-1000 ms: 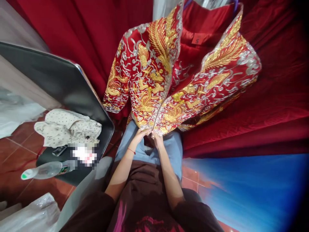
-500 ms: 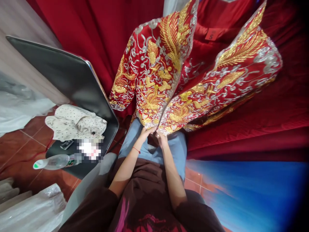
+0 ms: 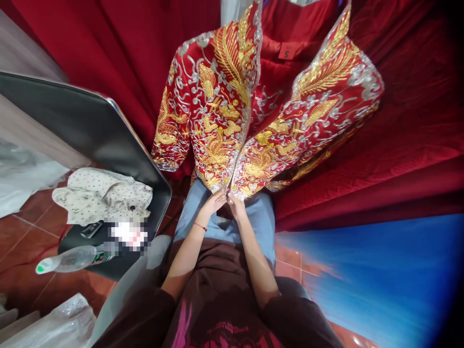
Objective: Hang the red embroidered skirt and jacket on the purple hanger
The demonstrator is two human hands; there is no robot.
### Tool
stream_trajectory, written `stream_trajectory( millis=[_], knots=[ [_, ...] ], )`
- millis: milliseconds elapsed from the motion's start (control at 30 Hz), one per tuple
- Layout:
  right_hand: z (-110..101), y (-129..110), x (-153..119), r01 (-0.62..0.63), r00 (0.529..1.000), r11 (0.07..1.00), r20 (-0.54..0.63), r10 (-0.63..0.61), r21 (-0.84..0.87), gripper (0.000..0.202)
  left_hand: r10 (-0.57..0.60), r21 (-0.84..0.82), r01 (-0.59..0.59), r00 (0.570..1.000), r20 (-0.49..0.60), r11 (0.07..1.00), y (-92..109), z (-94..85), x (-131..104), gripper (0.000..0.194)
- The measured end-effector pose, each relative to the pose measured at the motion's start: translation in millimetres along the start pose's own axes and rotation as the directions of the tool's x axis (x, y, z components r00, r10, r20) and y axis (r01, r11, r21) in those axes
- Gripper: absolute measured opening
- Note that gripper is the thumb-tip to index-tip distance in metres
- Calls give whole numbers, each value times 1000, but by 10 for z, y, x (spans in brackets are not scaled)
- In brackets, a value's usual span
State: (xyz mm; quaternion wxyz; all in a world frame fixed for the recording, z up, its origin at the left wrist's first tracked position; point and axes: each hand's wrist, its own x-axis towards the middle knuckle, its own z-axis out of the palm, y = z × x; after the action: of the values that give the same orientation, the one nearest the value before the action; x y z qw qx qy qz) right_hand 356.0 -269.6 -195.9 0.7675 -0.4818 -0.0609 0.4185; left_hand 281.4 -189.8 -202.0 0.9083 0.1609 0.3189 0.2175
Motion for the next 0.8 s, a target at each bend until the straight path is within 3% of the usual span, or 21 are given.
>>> stream_trajectory(
  millis=[100,367,800],
  knots=[
    [6,-14,-21,6,1000,1000,4,-6,4,31,-44,-42,46,998,51,998,26,25,3,37],
    [17,-5,-21,30,1000,999,1,-30,26,31,-82,-120,92,993,89,988,72,70,-74,47],
    [10,49,1,55,998,998,-14,-54,26,46,-90,-97,95,994,59,991,60,99,-80,44]
  ],
)
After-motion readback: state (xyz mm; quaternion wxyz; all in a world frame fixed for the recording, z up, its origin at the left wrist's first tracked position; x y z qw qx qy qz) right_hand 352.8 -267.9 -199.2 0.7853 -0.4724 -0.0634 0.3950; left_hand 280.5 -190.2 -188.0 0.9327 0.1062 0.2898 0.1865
